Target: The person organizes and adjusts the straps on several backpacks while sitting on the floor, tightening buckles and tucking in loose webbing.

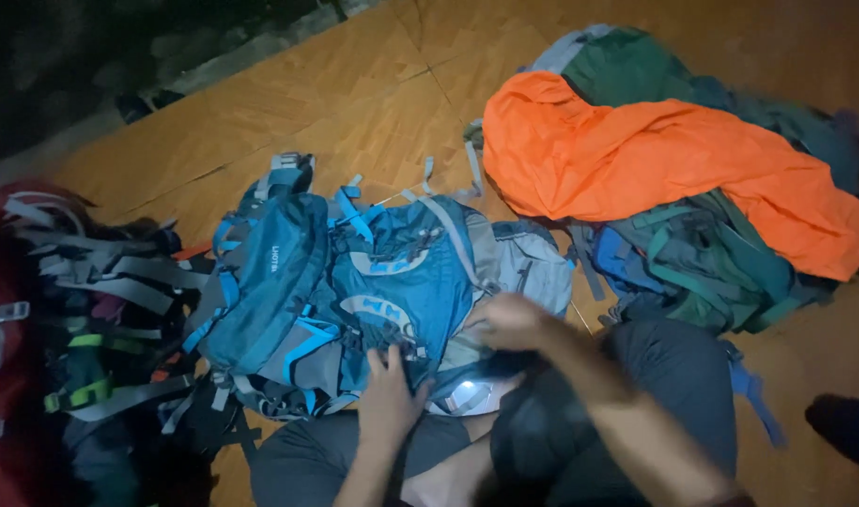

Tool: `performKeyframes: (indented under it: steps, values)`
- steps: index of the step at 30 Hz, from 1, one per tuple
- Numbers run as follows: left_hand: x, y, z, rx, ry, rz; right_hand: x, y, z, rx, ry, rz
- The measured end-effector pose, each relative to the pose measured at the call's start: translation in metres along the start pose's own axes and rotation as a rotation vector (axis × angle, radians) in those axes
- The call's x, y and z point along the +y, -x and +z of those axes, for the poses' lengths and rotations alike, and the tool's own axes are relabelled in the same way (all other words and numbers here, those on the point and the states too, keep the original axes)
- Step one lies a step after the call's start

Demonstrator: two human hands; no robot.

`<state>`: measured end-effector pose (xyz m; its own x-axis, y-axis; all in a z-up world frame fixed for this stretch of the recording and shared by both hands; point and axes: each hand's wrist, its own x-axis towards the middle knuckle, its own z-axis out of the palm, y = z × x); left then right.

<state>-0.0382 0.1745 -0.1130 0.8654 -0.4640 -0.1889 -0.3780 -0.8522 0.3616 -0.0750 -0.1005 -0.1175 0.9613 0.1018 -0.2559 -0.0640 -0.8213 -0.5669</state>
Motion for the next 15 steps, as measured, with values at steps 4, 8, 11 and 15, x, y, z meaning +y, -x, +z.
performKeyframes:
  steps: [4,8,11,15]
  values:
    - [0.011,-0.017,-0.041,-0.205,-0.140,-0.149,0.042,0.026,-0.057,0.445,-0.348,0.119]
    - [0.070,-0.063,-0.067,0.176,-0.327,-0.085,0.094,-0.004,-0.033,0.586,-0.597,0.119]
    - [0.128,-0.109,-0.040,0.217,-0.563,0.439,0.145,-0.039,0.035,0.171,-0.487,0.136]
    - [0.141,-0.150,0.031,-0.248,-0.578,0.778,0.134,-0.027,0.022,0.118,-0.373,0.062]
